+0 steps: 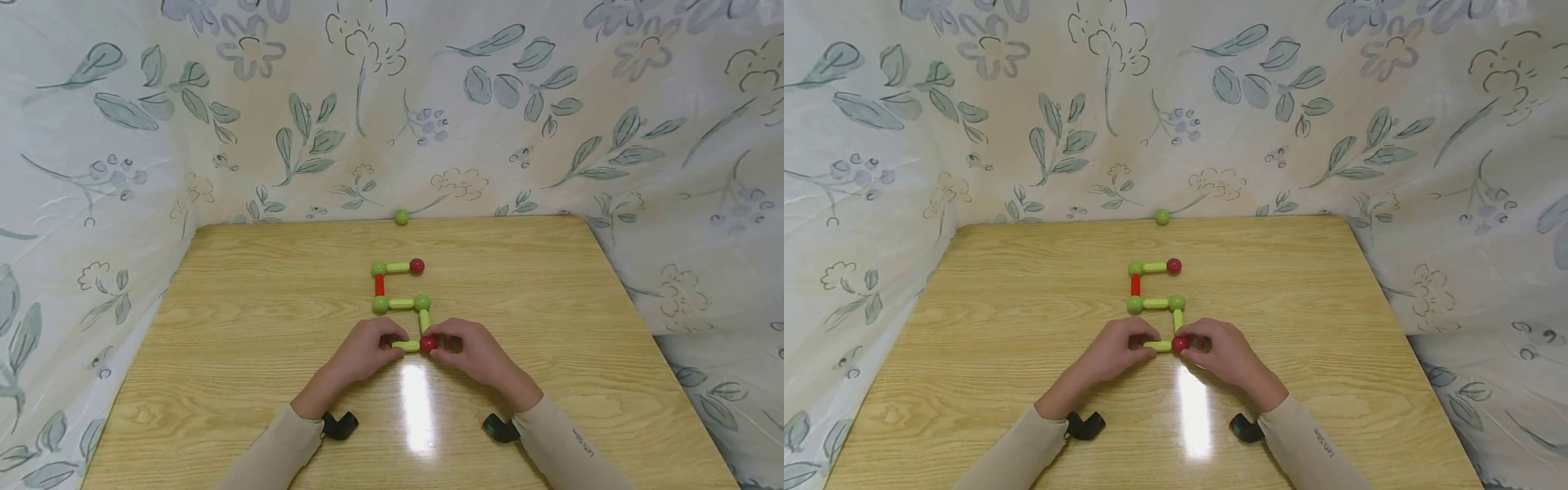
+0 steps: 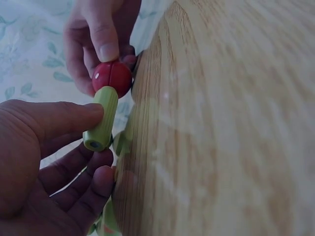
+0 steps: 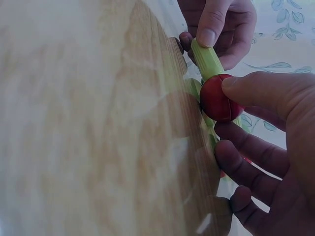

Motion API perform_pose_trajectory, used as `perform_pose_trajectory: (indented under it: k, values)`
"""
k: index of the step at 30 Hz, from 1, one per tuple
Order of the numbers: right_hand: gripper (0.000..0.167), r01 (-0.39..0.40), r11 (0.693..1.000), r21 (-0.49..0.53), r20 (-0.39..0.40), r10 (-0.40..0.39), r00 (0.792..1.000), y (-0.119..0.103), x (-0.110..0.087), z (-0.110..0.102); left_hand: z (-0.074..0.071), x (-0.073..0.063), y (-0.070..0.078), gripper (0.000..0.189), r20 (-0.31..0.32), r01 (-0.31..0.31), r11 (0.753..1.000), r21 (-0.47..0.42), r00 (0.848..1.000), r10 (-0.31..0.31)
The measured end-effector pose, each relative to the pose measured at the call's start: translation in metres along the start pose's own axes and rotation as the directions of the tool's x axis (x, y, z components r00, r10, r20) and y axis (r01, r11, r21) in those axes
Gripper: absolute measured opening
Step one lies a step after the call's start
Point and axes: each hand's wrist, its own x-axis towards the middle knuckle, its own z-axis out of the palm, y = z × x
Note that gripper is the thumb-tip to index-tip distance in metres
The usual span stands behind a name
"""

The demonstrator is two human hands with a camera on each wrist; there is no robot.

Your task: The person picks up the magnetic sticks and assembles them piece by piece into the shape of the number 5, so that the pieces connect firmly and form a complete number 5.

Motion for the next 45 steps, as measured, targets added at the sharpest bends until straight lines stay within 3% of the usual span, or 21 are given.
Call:
perform_pose_trajectory:
  k: [15,21,28,34,45]
  values:
    - [0.031,-0.007,1.000,0.005,0.007,0.007,1.000,-0.001,0.000,-0.001,-0.002,-0.004,0.001,0.017,-0.022,0.000,1.000,0.005,1.000,0.000]
    - [0.031,-0.011,1.000,0.009,0.011,0.011,1.000,-0.001,0.000,-0.001,-0.012,-0.005,0.004,0.016,-0.079,0.006,1.000,-0.010,0.997,-0.006]
    - [0.031,-0.025,0.999,0.021,0.011,0.024,1.000,-0.001,-0.001,-0.002,-0.029,0.005,0.003,0.014,-0.146,0.025,0.999,-0.028,0.989,-0.029]
    - [0.031,-0.016,0.999,0.028,0.011,0.015,1.000,0.001,-0.001,-0.002,-0.052,0.030,-0.007,0.016,-0.214,0.001,0.998,-0.057,0.977,-0.013]
    - [0.031,-0.006,0.998,0.066,0.020,0.005,1.000,0.000,-0.001,-0.002,-0.089,0.088,-0.025,0.019,-0.322,0.055,0.996,-0.073,0.944,-0.076]
